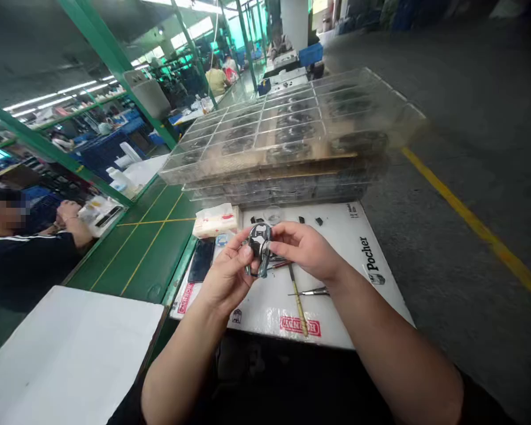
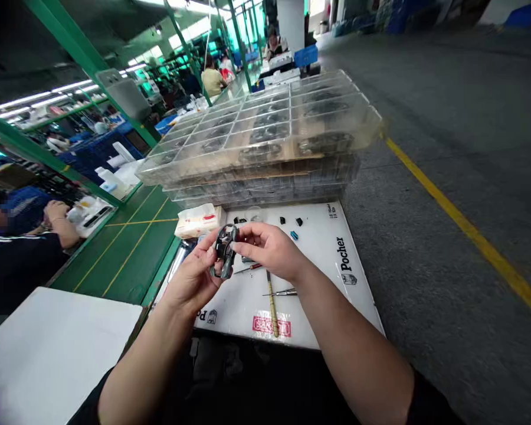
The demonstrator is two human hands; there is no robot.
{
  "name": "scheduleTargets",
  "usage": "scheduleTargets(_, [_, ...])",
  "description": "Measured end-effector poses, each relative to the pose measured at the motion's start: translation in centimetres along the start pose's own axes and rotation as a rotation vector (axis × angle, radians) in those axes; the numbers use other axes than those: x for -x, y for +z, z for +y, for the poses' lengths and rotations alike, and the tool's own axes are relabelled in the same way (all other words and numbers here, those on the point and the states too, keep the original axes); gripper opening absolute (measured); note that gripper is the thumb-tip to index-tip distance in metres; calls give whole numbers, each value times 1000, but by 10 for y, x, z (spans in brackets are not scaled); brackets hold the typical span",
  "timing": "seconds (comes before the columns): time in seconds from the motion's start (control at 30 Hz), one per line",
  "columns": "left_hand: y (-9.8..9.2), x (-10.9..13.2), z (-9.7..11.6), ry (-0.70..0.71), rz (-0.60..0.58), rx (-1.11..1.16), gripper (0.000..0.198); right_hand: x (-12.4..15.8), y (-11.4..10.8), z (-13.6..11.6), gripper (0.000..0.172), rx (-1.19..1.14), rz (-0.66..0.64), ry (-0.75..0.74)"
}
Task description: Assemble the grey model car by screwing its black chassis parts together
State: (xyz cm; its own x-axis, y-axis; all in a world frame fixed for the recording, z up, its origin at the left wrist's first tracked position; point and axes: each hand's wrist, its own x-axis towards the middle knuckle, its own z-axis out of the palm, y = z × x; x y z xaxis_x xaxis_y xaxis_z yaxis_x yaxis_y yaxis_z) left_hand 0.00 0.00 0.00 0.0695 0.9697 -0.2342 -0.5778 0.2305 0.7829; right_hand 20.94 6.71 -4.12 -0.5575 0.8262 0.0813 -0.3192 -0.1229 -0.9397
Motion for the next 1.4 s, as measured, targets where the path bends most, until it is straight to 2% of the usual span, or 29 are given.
scheduleTargets(0.13, [1,3,-2,22,-15,-34,74,-1,2,0,49,-33,-20,-49])
scheduleTargets(0.3, [-1,4,0,35,-15,-48,71,-3,4,2,49,79,19,-90])
scheduleTargets(0.43, [-4,3,-1,-2,-10,-33,72,-3,6,3,50,24,17,-98])
scheduleTargets(0.57, [-6,1,-5,-48,-33,-56,66,-3,5,4,49,-6,74,-127])
scheduleTargets(0.67, [-6,-1,-10,-7,-46,-193,61,-4,3,5,53,22,112,-127])
scheduleTargets(0.8, [-6,-2,-18,169,-21,-508,74,-5,4,6,50,93,127,-136])
scheduleTargets(0.9, [-11,-8,-14,245,-21,-734,75,-5,5,6,50,157,151,-181])
scheduleTargets(1.0, [-16,-26,17,434,33,-977,72,-7,1,7,57,205,227,-240])
scheduleTargets(1.1, [-9,-56,81,769,162,-1199,59,-11,-3,11,66,234,293,-255])
scheduleTargets(1.17, [4,-79,132,922,240,-1483,56,-14,-4,14,68,263,299,-242])
scheduleTargets(1.27, [27,-114,192,920,165,-1652,52,-17,-4,18,65,340,275,-209])
scheduleTargets(1.33, [39,-135,214,843,52,-1752,48,-18,-2,20,59,403,256,-191])
scheduleTargets(1.4, [47,-152,225,764,-61,-1832,45,-19,-1,22,53,461,240,-180])
